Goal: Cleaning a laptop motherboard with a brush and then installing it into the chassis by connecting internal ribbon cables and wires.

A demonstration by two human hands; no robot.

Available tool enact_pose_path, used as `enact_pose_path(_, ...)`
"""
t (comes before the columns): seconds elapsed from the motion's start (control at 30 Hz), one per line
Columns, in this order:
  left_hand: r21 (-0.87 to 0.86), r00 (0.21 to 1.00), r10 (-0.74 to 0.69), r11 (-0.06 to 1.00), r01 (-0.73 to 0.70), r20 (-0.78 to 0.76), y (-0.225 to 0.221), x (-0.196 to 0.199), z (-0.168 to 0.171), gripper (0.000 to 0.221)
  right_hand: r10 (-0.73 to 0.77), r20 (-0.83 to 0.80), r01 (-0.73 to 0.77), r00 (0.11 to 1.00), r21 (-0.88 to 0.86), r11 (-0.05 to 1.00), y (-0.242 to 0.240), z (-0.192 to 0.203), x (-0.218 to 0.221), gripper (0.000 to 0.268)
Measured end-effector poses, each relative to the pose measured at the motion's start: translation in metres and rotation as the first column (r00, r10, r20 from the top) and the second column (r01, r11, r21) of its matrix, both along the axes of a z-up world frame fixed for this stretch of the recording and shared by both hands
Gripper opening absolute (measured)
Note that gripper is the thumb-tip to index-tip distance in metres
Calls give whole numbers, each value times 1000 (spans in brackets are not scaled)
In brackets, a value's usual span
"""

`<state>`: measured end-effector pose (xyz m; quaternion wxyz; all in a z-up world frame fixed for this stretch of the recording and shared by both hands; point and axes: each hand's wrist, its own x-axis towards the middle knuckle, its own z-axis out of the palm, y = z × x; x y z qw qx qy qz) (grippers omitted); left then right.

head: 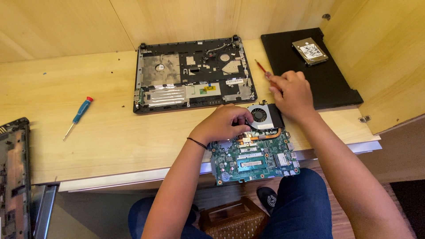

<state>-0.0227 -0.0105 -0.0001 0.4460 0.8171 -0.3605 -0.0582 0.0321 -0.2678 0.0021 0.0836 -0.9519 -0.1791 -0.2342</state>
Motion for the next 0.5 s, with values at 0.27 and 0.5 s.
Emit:
enact_pose_path(0.27,-23,1000,18,1000,-18,7,-1,2,-1,15,234,120,-255,965,209,944,13,52,-40,30)
enact_pose_path(0.5,-48,999,42,998,-43,-26,2,-2,4,13,321,818,-260,478,-217,941,-97,81,-50,38)
